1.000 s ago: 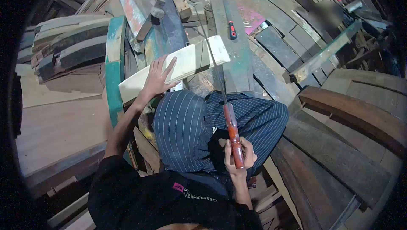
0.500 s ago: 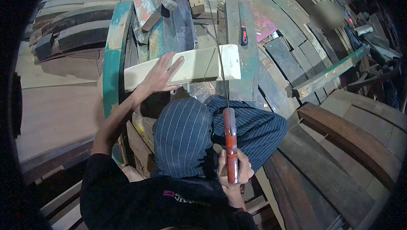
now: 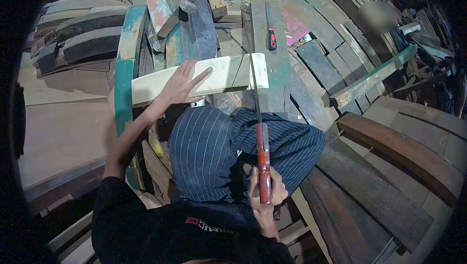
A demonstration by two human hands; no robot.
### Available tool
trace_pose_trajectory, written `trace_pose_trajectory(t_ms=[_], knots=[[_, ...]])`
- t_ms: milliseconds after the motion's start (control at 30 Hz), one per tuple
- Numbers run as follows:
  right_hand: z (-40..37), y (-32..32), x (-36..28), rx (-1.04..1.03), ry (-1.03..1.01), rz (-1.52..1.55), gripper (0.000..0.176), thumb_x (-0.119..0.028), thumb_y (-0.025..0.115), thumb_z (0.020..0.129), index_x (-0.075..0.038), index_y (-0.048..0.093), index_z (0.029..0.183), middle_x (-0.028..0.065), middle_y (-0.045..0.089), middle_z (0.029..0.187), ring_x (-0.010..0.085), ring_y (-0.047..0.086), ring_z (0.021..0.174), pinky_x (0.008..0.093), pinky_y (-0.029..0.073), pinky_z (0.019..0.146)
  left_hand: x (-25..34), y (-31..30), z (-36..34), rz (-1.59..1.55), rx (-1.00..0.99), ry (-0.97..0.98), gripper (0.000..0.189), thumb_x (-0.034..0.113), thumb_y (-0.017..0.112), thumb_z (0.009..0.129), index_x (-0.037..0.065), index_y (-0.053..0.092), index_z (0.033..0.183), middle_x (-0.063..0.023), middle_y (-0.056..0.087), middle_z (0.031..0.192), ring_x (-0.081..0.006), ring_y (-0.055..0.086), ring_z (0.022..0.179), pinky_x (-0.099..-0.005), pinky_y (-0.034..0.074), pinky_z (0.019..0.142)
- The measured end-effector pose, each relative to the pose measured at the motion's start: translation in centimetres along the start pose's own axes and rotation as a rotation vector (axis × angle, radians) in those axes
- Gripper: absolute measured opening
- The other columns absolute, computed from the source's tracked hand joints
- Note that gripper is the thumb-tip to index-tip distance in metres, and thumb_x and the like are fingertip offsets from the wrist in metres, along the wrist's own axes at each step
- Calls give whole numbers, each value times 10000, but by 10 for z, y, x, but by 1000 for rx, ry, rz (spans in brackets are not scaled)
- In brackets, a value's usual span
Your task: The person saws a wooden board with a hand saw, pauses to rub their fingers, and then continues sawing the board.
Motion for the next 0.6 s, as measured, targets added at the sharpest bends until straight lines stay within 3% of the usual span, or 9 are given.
trace_pose_trajectory(t_ms=[400, 500, 600], knots=[[-42, 2, -1, -157, 101, 49, 239, -83, 810, 840, -9, 621, 968, 126, 691, 737, 198, 692, 567, 286, 511, 550, 4, -9, 1, -80, -111, -79, 944, 475, 767, 801, 290, 303, 1602, -289, 337, 1482, -467, 355, 1382, -549, 309, 1178], [-51, 3, 4, -185, 158, 109, 218, -81, 792, 855, -9, 611, 952, 128, 676, 723, 183, 676, 563, 281, 499, 556, 3, -7, 4, -65, -101, -24, 1027, 521, 764, 780, 312, 220, 1625, -308, 366, 1459, -474, 409, 1323, -534, 311, 1178], [-37, 7, -3, -212, 152, 79, 214, -81, 784, 859, -8, 600, 942, 115, 667, 716, 161, 642, 535, 277, 482, 537, 3, -9, 6, -127, -187, -52, 1005, 493, 761, 793, 330, 216, 1622, -310, 341, 1483, -477, 365, 1380, -537, 284, 1206]])
Point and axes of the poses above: each hand's wrist, its own z-axis towards the middle knuckle, its own y-axis out of the palm, x = y × z, the point moved 5 cm from there along z, towards the middle knuckle
